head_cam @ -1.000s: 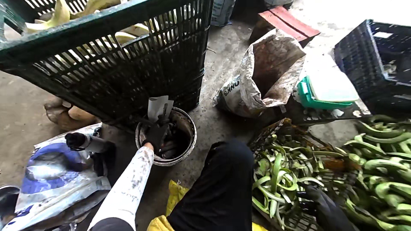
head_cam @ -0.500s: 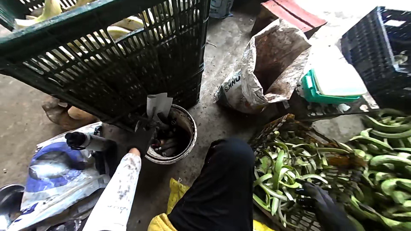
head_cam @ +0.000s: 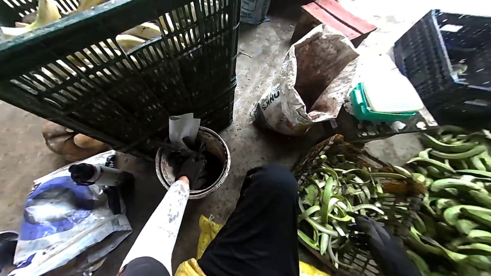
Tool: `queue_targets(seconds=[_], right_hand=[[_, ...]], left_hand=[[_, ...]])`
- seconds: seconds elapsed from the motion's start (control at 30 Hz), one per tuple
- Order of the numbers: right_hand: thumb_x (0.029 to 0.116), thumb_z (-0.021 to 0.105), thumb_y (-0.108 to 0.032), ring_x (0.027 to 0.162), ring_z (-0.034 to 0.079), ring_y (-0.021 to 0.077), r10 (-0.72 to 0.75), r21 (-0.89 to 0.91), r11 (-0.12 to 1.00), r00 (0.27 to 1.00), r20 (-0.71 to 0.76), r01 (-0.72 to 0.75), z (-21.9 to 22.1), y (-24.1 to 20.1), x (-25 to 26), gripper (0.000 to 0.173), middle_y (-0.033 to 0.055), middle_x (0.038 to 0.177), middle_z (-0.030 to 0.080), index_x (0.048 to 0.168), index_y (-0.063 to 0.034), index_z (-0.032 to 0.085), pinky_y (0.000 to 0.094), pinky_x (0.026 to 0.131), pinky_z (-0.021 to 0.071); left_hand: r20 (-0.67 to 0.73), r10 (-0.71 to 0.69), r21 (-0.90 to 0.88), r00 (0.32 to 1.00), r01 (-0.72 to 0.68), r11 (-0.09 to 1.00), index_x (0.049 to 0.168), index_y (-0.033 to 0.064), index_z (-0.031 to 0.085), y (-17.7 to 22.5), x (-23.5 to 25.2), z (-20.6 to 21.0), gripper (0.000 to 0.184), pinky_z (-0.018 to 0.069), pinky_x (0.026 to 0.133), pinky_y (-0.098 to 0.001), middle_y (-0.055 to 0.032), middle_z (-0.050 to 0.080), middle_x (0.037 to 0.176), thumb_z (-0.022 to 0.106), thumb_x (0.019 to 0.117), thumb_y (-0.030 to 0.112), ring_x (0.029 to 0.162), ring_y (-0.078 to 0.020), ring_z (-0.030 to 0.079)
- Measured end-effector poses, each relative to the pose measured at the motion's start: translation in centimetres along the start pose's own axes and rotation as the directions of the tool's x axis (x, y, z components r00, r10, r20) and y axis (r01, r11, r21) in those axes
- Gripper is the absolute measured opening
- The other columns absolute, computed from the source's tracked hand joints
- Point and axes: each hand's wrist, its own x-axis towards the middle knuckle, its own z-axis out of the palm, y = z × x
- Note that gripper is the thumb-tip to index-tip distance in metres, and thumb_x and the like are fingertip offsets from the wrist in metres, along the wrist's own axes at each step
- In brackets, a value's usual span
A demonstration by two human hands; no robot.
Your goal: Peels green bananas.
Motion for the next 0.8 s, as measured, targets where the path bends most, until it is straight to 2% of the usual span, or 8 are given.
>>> queue_targets(seconds=[0.2, 0.27, 0.33, 0.43, 0.5, 0.57, 0.67, 0.8], right_hand=[[0.1056, 0.035, -0.044, 0.079, 0.069, 0.0219, 0.041, 0.011, 0.999, 0.999, 0.005, -0.041, 0.3, -0.2, 0.3, 0.053, 0.0136, 0.11, 0.069, 0.142, -0.0105, 0.052, 0.0422, 0.07, 0.0576], [0.1061, 0.035, -0.045, 0.08, 0.069, 0.022, 0.035, -0.008, 0.999, 0.999, 0.007, -0.035, 0.3, -0.1, 0.4, 0.052, 0.0129, 0.111, 0.069, 0.142, -0.0121, 0.052, 0.0428, 0.071, 0.0577], [0.1063, 0.033, -0.044, 0.079, 0.069, 0.0204, 0.017, -0.029, 0.999, 1.0, 0.001, -0.017, 0.4, -0.1, 0.4, 0.052, 0.0119, 0.109, 0.07, 0.141, -0.0115, 0.053, 0.0413, 0.07, 0.0576], [0.1065, 0.033, -0.045, 0.079, 0.07, 0.0198, 0.015, -0.032, 0.999, 1.0, 0.01, -0.015, 0.3, -0.4, 0.3, 0.051, 0.0108, 0.108, 0.07, 0.141, -0.0124, 0.053, 0.0411, 0.07, 0.0584], [0.1057, 0.033, -0.047, 0.08, 0.07, 0.0205, 0.006, -0.035, 0.999, 1.0, 0.012, -0.005, 0.2, -0.2, 0.3, 0.053, 0.011, 0.108, 0.07, 0.141, -0.013, 0.054, 0.0417, 0.071, 0.0591], [0.1053, 0.033, -0.048, 0.079, 0.071, 0.0208, -0.008, -0.039, 0.999, 1.0, 0.012, 0.009, 0.2, 0.2, 0.7, 0.054, 0.0109, 0.107, 0.071, 0.141, -0.013, 0.054, 0.0418, 0.07, 0.0594], [0.1056, 0.032, -0.049, 0.081, 0.071, 0.0223, -0.012, -0.05, 0.999, 1.0, 0.016, 0.012, 0.3, 0.4, 0.9, 0.056, 0.0123, 0.109, 0.071, 0.142, -0.0132, 0.054, 0.0437, 0.071, 0.0593], [0.1053, 0.033, -0.048, 0.08, 0.071, 0.0224, -0.021, -0.064, 0.998, 1.0, 0.005, 0.022, 0.4, 0.4, 0.7, 0.055, 0.0124, 0.108, 0.071, 0.14, -0.0119, 0.055, 0.0432, 0.07, 0.0595]], left_hand=[[-0.04, 0.117, 0.196, 0.992, -0.107, 0.975, 0.144, -0.0018, 0.049, -0.8, 0.5, 0.1, 0.049, 0.0443, 0.106, -0.0573, -0.0284, 0.059, 0.134, 0.05, 0.1084, 0.031, 0.126, -0.0412, 0.058], [-0.401, 0.476, 0.327, 0.783, -0.363, 0.873, 0.12, -0.0071, 0.066, -4.1, 2.5, 3.2, 0.046, 0.0585, 0.074, -0.0538, -0.0289, 0.07, 0.099, 0.052, 0.1047, 0.034, 0.088, -0.0402, 0.071], [-0.097, 0.017, 0.077, 0.995, -0.01, 0.997, 0.151, 0.0001, 0.042, 0.0, 1.0, 0.7, 0.049, 0.0402, 0.112, -0.0535, -0.025, 0.053, 0.145, 0.043, 0.1112, 0.029, 0.134, -0.0371, 0.052], [-0.428, 0.111, -0.12, 0.897, -0.178, 0.977, 0.133, -0.0008, 0.06, -4.7, 6.6, 2.3, 0.053, 0.0504, 0.098, -0.0603, -0.0247, 0.067, 0.121, 0.051, 0.1059, 0.043, 0.112, -0.0385, 0.065], [-0.381, 0.157, -0.104, 0.911, -0.211, 0.972, 0.137, 0.0026, 0.058, -5.3, 7.4, 1.6, 0.053, 0.0496, 0.099, -0.0603, -0.0236, 0.065, 0.124, 0.052, 0.1052, 0.045, 0.114, -0.0376, 0.064], [-0.233, 0.286, 0.164, 0.929, -0.252, 0.954, 0.138, 0.0023, 0.057, -4.6, 6.3, 1.0, 0.046, 0.0488, 0.101, -0.0605, -0.0242, 0.064, 0.127, 0.056, 0.1049, 0.034, 0.116, -0.0387, 0.063], [0.039, 0.404, 0.72, 0.914, -0.306, 0.623, 0.134, 0.0155, 0.065, -3.8, 6.1, 1.7, 0.047, 0.0467, 0.104, -0.0623, -0.0134, 0.059, 0.141, 0.067, 0.094, 0.041, 0.129, -0.0371, 0.057], [0.083, 0.266, 0.814, 0.96, -0.219, 0.538, 0.141, 0.0248, 0.061, -3.0, 6.9, 2.6, 0.052, 0.0504, 0.096, -0.0656, -0.0133, 0.049, 0.152, 0.065, 0.0936, 0.046, 0.127, -0.0413, 0.057]])
